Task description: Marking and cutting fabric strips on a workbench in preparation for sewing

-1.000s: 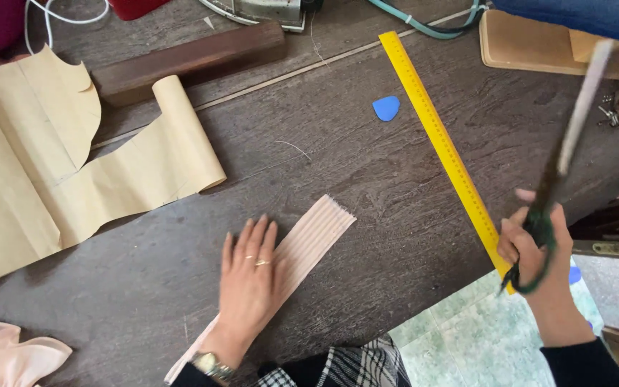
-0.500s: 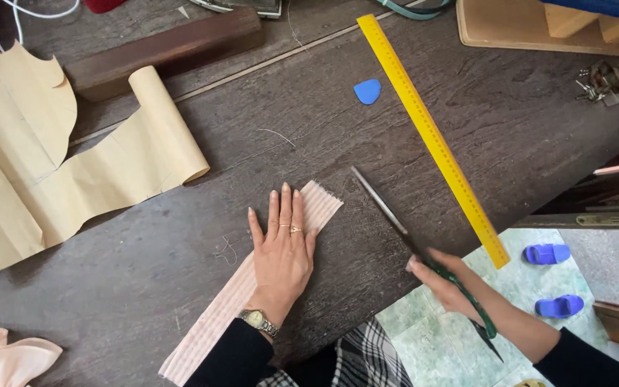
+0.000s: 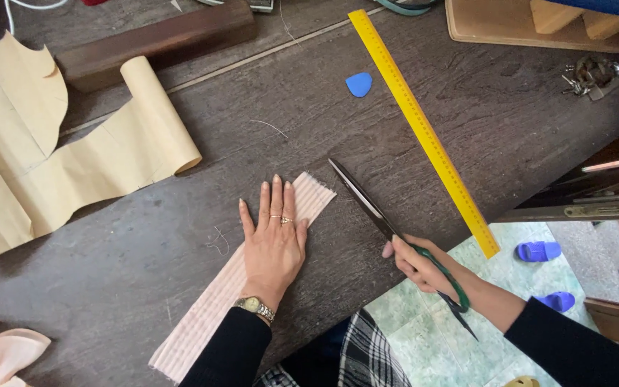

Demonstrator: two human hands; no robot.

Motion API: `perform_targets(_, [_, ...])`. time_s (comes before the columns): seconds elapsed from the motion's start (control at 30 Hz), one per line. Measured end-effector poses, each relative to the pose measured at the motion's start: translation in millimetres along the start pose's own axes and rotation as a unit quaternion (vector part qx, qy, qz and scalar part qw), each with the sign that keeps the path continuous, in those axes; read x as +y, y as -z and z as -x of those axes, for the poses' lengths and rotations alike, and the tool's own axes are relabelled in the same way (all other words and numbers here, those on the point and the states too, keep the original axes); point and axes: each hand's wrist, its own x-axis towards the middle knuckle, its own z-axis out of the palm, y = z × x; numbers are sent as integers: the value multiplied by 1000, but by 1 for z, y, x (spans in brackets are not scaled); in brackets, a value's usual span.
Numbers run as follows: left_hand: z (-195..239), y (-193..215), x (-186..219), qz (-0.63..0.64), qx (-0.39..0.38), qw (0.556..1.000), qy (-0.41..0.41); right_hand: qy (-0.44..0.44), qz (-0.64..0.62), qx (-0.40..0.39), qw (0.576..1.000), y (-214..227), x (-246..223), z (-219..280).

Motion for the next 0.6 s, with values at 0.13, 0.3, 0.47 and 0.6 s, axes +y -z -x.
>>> perform_targets(0.13, [-1,1,0,2,-2,1000,-1,20,0,-21,1000,0,-3,-5])
perform_targets(0.3, [-2,2,1,4,-10,1000,5,52,-13,-65,996,-5,2,-10])
perform_targets(0.47, [2,3,3,-6,0,1000,4,12,-28,-47,998,11,48,-19])
perform_targets(0.6, [0,1,3,-11,5,1000,3,14,-24,-43,999,6,45,-1])
